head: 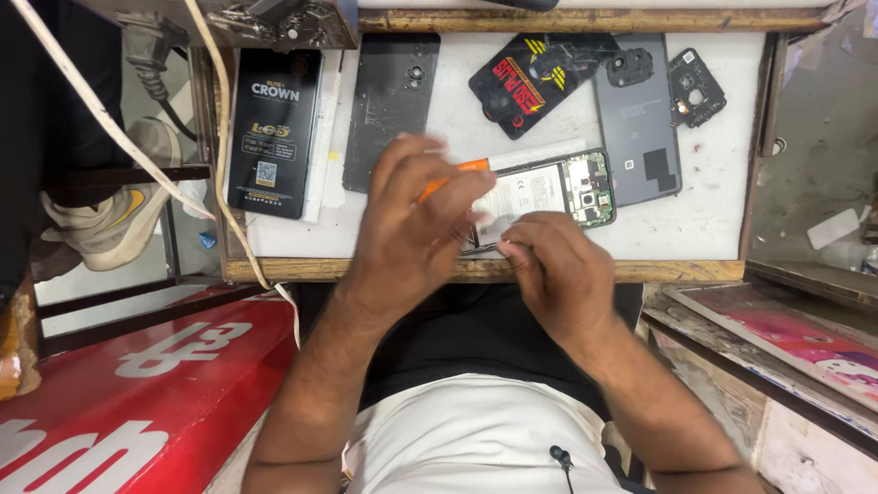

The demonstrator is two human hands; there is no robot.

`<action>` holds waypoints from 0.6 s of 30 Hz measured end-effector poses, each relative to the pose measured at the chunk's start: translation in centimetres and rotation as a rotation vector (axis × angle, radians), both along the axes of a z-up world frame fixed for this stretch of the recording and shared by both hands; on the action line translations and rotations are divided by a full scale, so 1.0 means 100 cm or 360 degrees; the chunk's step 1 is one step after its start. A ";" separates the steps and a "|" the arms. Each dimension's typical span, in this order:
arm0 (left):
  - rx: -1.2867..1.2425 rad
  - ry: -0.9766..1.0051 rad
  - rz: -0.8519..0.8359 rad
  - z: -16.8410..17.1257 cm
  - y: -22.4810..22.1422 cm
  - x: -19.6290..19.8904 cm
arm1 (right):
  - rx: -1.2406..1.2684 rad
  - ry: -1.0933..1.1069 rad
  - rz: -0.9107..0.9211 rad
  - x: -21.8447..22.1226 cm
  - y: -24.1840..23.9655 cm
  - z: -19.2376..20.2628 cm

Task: The person disassembles a smartphone, removes the battery, cleans the interior with a cloth, and reassembles the device using a screwdriver. The person handles the phone frame, battery, and internal components throughout the process.

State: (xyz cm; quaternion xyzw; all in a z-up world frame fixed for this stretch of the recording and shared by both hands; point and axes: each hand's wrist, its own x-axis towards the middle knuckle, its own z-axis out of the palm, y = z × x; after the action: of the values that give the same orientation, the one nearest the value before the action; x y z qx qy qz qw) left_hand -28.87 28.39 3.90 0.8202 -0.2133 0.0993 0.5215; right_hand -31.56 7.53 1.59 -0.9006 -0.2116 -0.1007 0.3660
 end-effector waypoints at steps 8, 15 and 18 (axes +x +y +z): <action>0.0038 -0.0073 0.0019 -0.011 -0.001 -0.002 | 0.0397 0.0082 0.0050 0.000 -0.003 -0.011; -0.0045 0.0021 -0.0053 -0.002 0.001 -0.007 | 0.0314 0.0069 -0.0009 -0.003 -0.002 -0.016; 0.0047 -0.0129 -0.0039 0.000 -0.002 -0.005 | 0.0301 0.0117 -0.0043 -0.005 -0.004 -0.018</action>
State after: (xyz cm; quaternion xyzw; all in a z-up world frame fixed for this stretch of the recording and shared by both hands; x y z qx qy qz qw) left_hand -29.35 28.23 3.91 0.8203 -0.2459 0.1230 0.5015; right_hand -32.05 7.17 -0.19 -0.8679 -0.1756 -0.0921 0.4554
